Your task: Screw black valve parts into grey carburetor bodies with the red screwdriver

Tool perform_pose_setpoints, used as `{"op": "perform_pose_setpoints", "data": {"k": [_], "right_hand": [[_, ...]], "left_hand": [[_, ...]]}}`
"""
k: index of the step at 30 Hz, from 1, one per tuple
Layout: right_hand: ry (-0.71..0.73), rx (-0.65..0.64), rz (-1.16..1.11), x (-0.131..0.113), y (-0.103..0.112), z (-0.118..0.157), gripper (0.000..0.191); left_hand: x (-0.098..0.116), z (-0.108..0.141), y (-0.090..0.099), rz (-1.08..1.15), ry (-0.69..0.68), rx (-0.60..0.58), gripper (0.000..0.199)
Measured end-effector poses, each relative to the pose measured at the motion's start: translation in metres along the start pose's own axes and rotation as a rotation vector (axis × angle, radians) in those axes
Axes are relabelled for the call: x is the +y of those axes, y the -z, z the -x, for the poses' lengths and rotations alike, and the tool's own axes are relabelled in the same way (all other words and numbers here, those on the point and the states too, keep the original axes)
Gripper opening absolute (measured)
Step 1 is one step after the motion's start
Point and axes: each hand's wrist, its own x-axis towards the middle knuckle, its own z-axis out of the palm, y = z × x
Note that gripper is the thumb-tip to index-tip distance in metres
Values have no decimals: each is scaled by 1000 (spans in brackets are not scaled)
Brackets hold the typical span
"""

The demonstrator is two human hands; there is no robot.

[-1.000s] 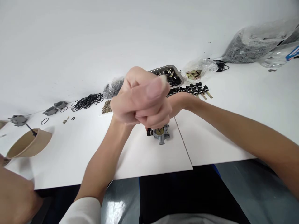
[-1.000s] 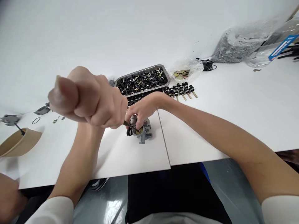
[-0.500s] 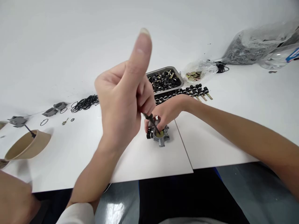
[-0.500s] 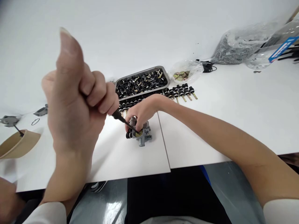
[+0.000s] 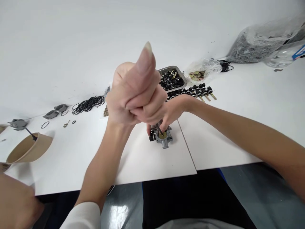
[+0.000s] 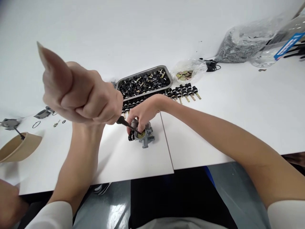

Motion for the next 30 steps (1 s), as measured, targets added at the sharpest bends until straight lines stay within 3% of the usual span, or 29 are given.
{"op": "perform_pose_setpoints", "data": {"k": [4,11,13,17,21,23,27,30], "right_hand": [[-27,-28,-17,-2,-2,1,45],[3,-20,13,1,-1,1,45],[13,-25,1,-1,-2,1,45],[-35,-13,-14,-6,-2,2,44],[-36,-22,-3,-7,-2,3,45],[-38,-26,-7,-7,-2,3,46],[-44,-19,22,-4,-3,2,46],[-19,-31,4,-2,-3,1,46]], "left_hand": [[5,-10,-4,51,21,-14,78],[1,-16,-9,-42,-73,254,65],[3,-12,-12,-47,-97,236,67],[10,-2,-19,-100,-60,79,71],[9,1,-22,-82,-257,198,68],[9,2,-20,-102,-220,196,68],[16,5,-16,-154,-30,78,69],[14,3,-14,-138,-62,103,67]]}}
